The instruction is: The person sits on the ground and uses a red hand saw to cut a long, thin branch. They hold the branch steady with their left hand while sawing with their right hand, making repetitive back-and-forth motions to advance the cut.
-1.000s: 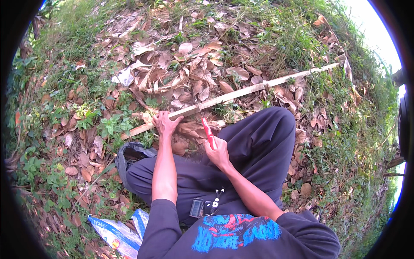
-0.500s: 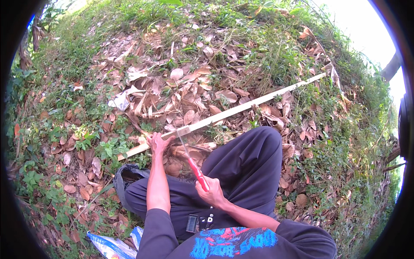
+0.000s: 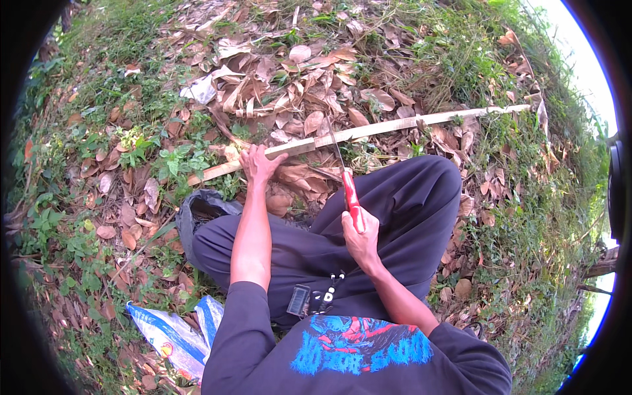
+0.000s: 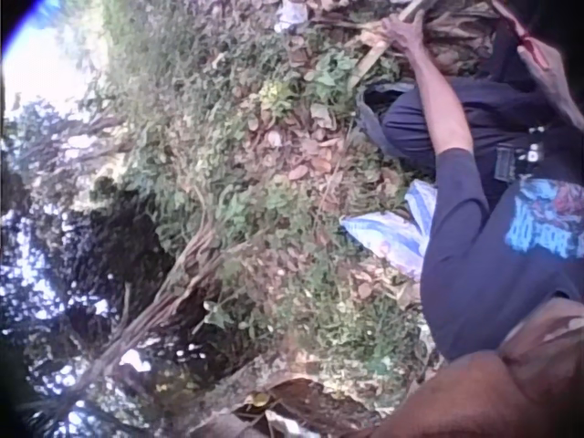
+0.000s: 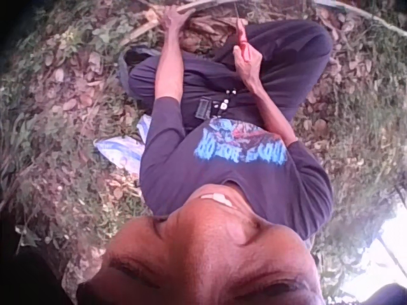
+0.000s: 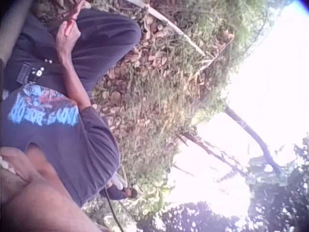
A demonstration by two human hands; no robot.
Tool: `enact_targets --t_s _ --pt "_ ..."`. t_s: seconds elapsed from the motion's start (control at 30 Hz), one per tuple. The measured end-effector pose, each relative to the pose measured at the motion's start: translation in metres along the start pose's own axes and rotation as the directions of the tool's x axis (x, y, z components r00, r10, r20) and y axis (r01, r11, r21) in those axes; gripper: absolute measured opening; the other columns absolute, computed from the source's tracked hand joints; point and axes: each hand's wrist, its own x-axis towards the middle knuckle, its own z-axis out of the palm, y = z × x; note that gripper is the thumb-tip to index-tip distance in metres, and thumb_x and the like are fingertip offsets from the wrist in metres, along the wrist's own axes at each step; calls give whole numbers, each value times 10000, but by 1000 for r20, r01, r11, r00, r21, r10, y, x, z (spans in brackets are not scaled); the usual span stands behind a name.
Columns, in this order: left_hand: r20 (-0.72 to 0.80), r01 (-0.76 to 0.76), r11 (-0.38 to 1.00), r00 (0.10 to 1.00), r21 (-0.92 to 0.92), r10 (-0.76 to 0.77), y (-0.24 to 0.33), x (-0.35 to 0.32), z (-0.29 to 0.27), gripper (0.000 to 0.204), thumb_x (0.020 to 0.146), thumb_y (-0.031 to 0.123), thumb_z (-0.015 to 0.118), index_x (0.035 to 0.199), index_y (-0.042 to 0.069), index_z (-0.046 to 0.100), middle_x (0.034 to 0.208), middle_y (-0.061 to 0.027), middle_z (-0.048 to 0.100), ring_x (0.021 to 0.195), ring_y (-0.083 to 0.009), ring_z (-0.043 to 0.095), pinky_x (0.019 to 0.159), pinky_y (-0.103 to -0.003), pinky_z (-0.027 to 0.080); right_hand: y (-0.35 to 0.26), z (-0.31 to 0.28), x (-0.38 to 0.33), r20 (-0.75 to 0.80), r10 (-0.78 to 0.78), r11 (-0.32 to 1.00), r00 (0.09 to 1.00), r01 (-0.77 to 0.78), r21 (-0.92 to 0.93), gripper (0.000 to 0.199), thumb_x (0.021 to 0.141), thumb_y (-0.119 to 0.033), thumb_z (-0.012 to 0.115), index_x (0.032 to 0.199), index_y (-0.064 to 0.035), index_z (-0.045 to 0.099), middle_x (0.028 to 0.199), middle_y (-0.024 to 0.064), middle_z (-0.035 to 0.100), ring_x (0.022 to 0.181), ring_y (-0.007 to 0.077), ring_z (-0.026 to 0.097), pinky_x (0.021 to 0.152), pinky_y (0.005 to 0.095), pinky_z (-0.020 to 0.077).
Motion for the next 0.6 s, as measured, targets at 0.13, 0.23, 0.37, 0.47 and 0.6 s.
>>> enact_targets --t_s 0.13,0.23,0.37,0.47,0.6 --pt "21 13 999 1000 -32 -12 2 6 -4 848 676 784 682 1092 46 697 1103 -127 621 1103 -354 486 1001 -494 345 10 -3 7 39 14 1000 999 -14 3 205 941 -91 589 751 -25 545 589 -45 470 520 32 417 468 248 344" --pt "-18 4 996 1000 -92 -6 -2 11 -3 813 696 774 680 1135 89 681 1093 -111 602 1113 -356 483 1006 -503 341 9 -4 10 63 10 1000 998 -9 -3 187 942 -97 592 772 -23 563 594 -45 483 510 34 430 462 246 350" --pt "-61 -51 989 997 -140 43 -3 14 -2 824 639 742 745 1205 156 619 1167 -94 534 1148 -342 464 1002 -507 353 11 -7 10 60 65 996 996 -68 51 224 924 -87 607 734 -10 517 571 -13 433 524 59 382 474 289 341" --pt "-4 -81 992 997 -95 81 1 12 -7 851 540 664 839 1191 182 578 1219 -91 464 1179 -334 433 1001 -499 360 0 -9 12 50 115 986 992 -120 119 245 920 -75 609 714 -12 493 573 -25 416 542 50 362 481 290 327" --pt "-130 -128 978 986 -162 108 -10 18 -4 731 522 465 926 1042 133 535 1146 -104 434 1118 -327 433 966 -486 380 1 -10 13 60 111 980 992 -119 161 236 930 -71 605 723 -14 508 585 -35 428 542 44 363 480 276 322"
